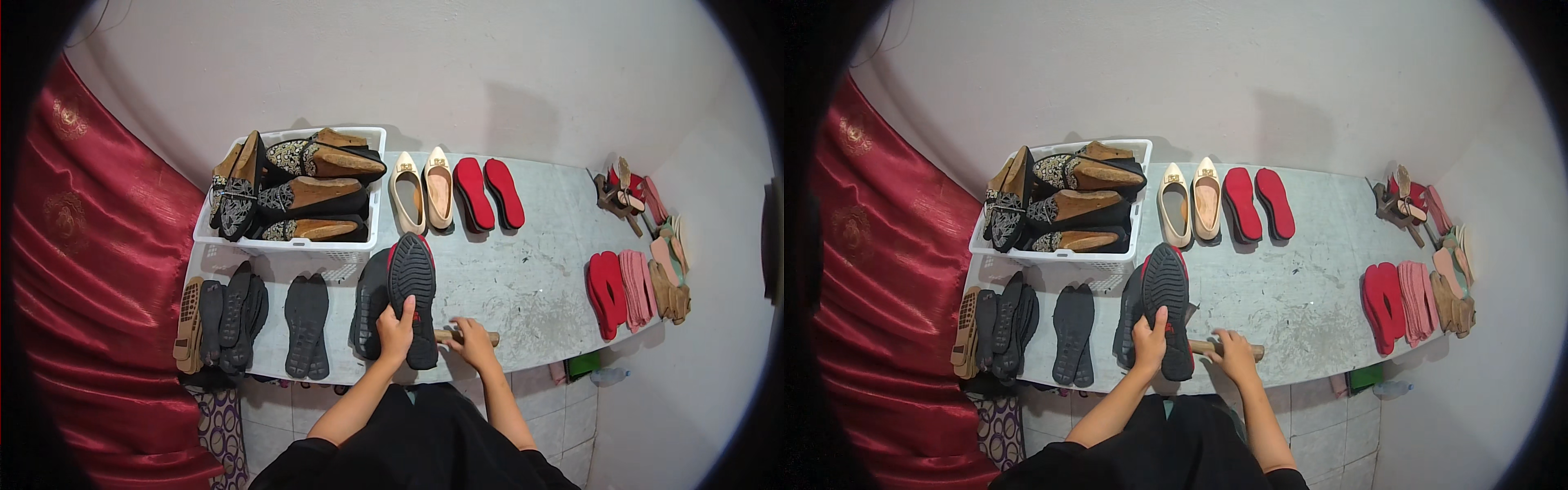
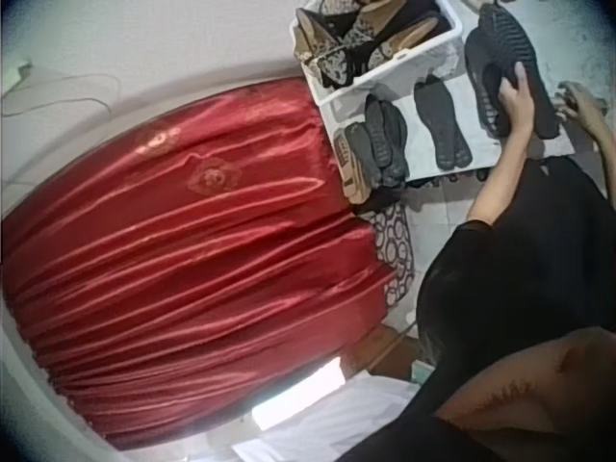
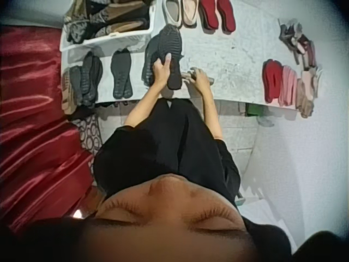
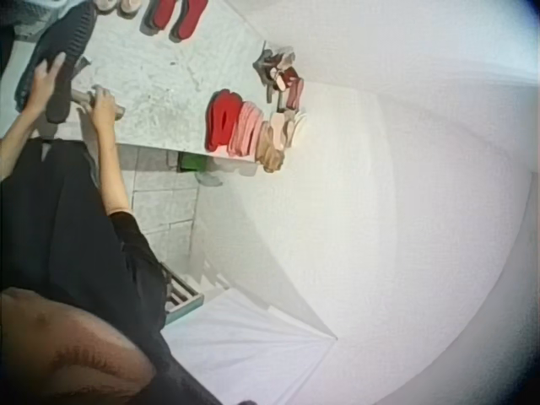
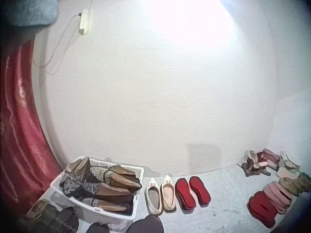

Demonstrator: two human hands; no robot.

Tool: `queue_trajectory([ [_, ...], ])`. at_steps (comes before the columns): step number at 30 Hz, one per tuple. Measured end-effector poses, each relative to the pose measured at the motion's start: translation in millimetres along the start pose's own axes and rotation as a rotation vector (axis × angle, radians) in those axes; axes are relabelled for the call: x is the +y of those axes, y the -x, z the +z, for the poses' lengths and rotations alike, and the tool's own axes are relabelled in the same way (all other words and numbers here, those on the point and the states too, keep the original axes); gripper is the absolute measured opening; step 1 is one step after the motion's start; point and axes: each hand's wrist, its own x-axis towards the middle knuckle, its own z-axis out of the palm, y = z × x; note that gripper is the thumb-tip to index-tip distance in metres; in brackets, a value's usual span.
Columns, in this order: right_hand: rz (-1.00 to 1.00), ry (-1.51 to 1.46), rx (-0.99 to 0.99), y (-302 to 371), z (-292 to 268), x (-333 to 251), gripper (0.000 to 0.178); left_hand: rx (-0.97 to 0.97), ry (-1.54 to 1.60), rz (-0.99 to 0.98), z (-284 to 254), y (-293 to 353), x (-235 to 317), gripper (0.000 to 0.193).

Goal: The person assembles a shoe by joining the shoe sole and shoe upper with a hammer.

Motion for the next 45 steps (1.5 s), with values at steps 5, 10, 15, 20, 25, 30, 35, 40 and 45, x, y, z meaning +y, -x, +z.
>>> queue_trajectory([
  [5,-0.066,0.312,0.017,14.3,2.3,15.8,0.042,-0.063,0.014,0.013,-5.3,5.3,-10.0,0.040],
  [10,-0.195,0.458,0.068,17.1,1.7,17.7,0.040,-0.108,0.335,-0.117,-3.4,6.8,-8.8,0.033],
  [15,-0.020,0.304,0.085,10.7,-11.8,1.9,0.037,-0.183,0.568,-0.229,-12.7,-0.2,15.4,0.030],
  [20,0.252,-0.006,0.252,0.5,-32.5,-22.5,0.037,-0.207,0.824,-0.365,-22.4,-4.2,35.2,0.024],
  [25,0.251,-0.303,0.276,-5.0,-47.9,-26.7,0.031,-0.170,0.716,-0.345,-24.8,-12.7,19.4,0.026],
  [30,0.275,-0.638,0.255,0.8,-66.0,-61.7,0.030,-0.089,0.661,-0.347,-19.6,-19.2,19.0,0.029],
  [35,0.138,-0.630,0.248,10.6,-73.8,-84.4,0.028,-0.127,0.582,-0.275,-16.3,-16.4,31.1,0.031],
  [40,-0.172,-0.375,0.325,14.5,-76.0,-98.2,0.024,-0.092,0.505,-0.206,-12.6,-12.1,31.0,0.028],
  [45,-0.007,-0.388,0.235,4.0,-78.7,-121.2,0.024,-0.079,0.506,-0.170,-13.3,-11.2,35.5,0.025],
])
